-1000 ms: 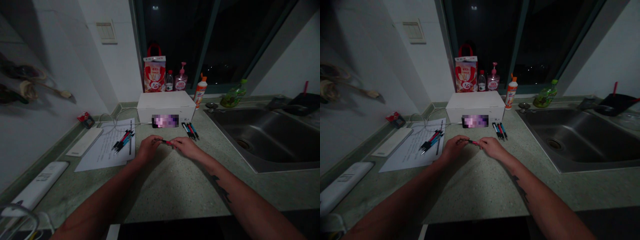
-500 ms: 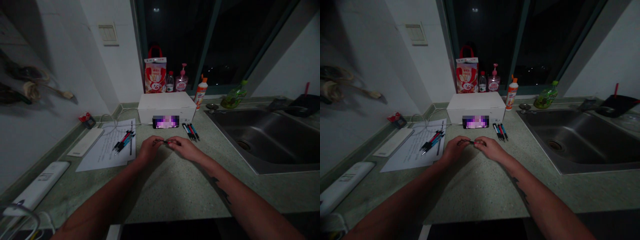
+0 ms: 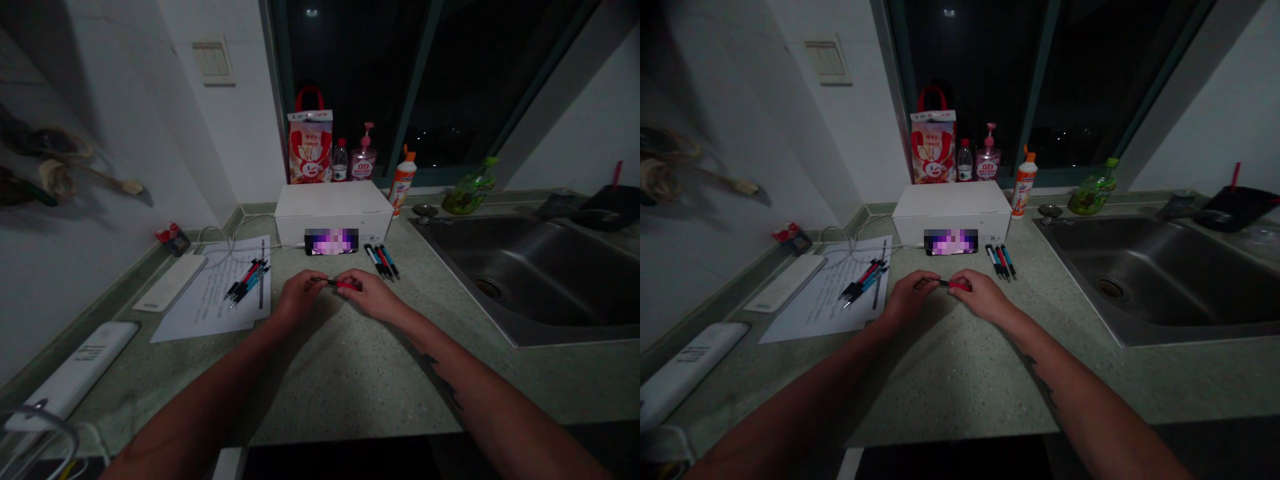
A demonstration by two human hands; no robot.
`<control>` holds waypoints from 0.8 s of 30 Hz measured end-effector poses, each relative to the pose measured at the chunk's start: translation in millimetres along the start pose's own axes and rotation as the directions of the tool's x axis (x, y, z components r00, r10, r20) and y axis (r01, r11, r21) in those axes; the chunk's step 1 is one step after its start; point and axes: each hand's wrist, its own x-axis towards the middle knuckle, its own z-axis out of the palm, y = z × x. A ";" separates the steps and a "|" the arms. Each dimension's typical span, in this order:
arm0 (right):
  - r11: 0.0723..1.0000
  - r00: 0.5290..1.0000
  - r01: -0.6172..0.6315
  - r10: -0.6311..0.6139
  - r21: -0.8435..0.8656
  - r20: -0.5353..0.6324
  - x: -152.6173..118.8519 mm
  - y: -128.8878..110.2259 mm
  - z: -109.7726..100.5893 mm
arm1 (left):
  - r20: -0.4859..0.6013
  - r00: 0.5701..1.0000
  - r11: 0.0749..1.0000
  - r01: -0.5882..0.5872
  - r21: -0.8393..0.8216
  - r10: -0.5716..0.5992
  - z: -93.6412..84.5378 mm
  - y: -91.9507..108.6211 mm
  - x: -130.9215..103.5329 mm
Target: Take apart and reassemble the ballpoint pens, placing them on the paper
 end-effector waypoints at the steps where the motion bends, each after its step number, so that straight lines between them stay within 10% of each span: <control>1: 1.000 1.000 -0.002 0.002 -0.004 0.003 0.0 -0.1 0.0 | -0.004 1.000 1.000 0.002 -0.003 -0.002 -0.2 0.6 0.1; 15: 0.951 0.982 0.067 -0.117 -0.302 -0.149 0.7 1.9 -11.6 | -0.084 0.992 0.995 0.094 -0.020 -0.095 -6.5 11.6 1.1; 24: 0.913 0.945 -0.101 -0.036 -0.395 -0.325 0.4 5.3 -22.8 | -0.155 0.978 0.985 0.119 -0.127 -0.138 -6.4 4.3 6.2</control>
